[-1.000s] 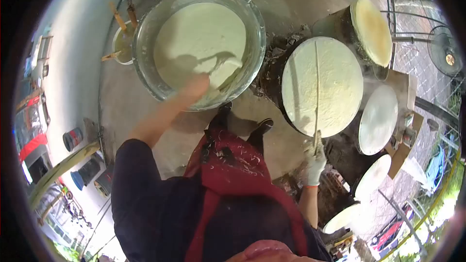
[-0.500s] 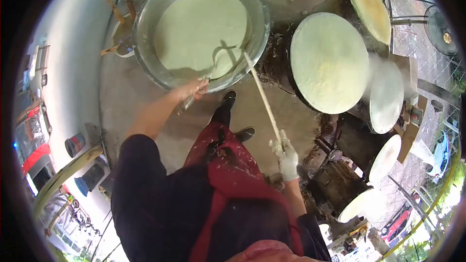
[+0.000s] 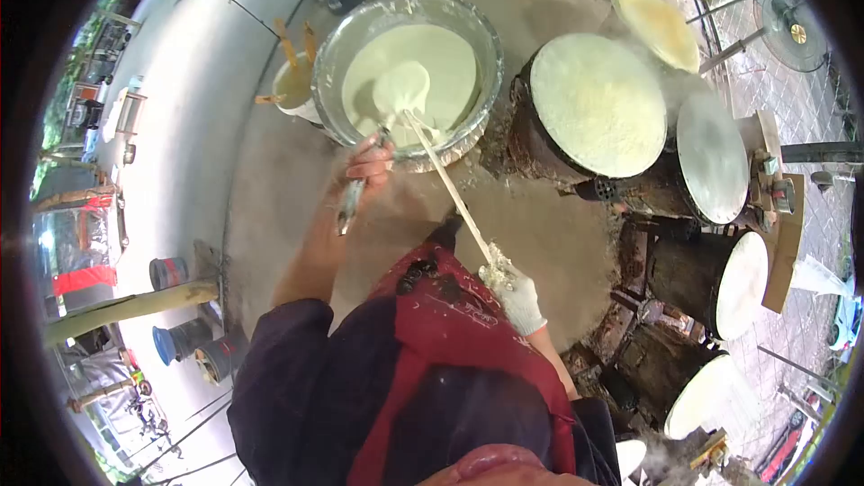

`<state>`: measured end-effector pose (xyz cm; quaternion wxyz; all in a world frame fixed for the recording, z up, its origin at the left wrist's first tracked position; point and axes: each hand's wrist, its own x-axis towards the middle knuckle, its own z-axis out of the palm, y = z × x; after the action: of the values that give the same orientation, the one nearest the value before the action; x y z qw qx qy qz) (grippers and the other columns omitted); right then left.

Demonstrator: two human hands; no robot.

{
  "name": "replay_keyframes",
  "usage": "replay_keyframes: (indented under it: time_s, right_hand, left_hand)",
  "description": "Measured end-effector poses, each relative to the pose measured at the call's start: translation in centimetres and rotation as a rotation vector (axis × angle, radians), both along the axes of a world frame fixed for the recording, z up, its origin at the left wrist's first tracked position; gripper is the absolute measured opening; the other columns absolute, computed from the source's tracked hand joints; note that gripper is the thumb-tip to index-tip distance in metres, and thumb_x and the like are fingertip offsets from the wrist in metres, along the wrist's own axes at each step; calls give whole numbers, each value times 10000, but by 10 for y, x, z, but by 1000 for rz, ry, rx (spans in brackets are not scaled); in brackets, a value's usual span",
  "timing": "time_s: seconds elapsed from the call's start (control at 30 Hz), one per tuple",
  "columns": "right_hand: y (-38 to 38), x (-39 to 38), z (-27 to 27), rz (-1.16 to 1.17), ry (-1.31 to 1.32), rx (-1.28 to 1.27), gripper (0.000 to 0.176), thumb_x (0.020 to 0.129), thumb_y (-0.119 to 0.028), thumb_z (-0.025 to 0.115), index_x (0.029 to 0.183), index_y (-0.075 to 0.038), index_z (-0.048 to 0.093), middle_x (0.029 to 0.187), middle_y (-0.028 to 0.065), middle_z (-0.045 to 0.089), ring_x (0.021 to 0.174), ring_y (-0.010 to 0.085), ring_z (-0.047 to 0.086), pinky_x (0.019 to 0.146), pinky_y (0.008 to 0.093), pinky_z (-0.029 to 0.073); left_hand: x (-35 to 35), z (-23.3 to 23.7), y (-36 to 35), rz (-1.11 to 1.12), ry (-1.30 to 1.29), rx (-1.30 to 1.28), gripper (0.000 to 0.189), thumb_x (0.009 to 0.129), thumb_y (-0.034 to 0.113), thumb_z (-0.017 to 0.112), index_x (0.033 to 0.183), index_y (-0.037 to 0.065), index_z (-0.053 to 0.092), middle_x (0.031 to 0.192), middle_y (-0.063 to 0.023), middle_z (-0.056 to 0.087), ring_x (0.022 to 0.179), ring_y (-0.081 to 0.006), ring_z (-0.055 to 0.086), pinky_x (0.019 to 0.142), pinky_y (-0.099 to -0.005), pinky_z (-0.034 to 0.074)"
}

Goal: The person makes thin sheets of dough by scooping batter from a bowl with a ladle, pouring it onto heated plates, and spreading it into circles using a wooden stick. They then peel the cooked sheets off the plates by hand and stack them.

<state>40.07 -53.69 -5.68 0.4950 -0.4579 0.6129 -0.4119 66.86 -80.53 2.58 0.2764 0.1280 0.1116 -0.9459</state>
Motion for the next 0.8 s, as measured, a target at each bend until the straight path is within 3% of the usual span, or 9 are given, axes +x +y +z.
replay_keyframes:
  time_s: [0.07,0.13,0.2,0.3,0.33,0.47,0.6,0.7,0.8]
  right_hand:
    - [2,-3,9,-111,-72,-8,359,833,-187,698,1139,-17,618,1082,130,650,882,210,649,765,311,536]
    - [0,-5,35,-251,-361,94,504,838,-54,684,1292,62,498,1235,106,584,1015,115,573,846,243,492]
    - [-2,-4,36,-387,-440,-16,534,849,-16,658,1329,77,444,1232,99,559,993,102,551,830,214,472]
    - [-11,-17,14,-545,-411,-57,564,853,-17,657,1355,72,417,1218,80,549,967,93,539,807,193,454]
    - [-14,-24,5,-595,-374,-32,571,852,-28,663,1359,67,417,1212,72,551,960,92,538,800,190,450]
    - [-35,-51,20,-661,-404,88,556,862,39,615,1364,91,379,1381,108,438,1013,146,543,872,255,488]
    - [-36,-77,-7,-734,-458,-56,519,886,77,542,1369,103,354,1372,130,436,978,159,555,856,293,519]
    - [-36,-94,-9,-763,-398,-36,512,899,74,524,1374,103,338,1377,140,428,992,178,560,873,308,522]
    - [-40,-125,7,-887,-624,-66,495,908,66,512,1373,96,344,1362,136,441,1009,192,565,885,313,522]
  left_hand:
    - [14,54,-14,-7,-227,-450,301,1005,263,427,1044,-28,493,566,71,361,354,-40,326,416,-219,270]
    - [16,102,-24,131,-504,-747,294,1000,275,441,1038,-8,509,574,78,365,344,-39,293,414,-212,274]
    - [3,148,-22,334,-901,-923,254,980,265,493,1026,19,534,609,91,377,362,-28,276,431,-182,284]
    - [18,113,-93,257,-723,-751,245,975,241,505,1039,5,516,616,94,384,395,-18,308,448,-171,294]
    - [10,112,-102,386,-671,-700,262,978,230,490,1052,-21,491,628,84,403,425,-12,337,458,-175,301]
    - [16,51,-198,211,-375,-507,235,974,219,492,1005,-13,476,640,58,406,462,-14,375,464,-183,311]
    - [-34,75,-174,373,-1017,-1027,260,982,263,468,891,22,496,618,42,377,458,-51,351,421,-218,302]
    - [-73,99,-155,108,-1197,-1126,285,980,285,471,873,23,504,606,47,366,433,-57,326,402,-229,289]
    - [-124,91,-158,-68,-938,-1020,278,989,264,454,903,7,513,594,57,364,398,-41,299,377,-223,278]
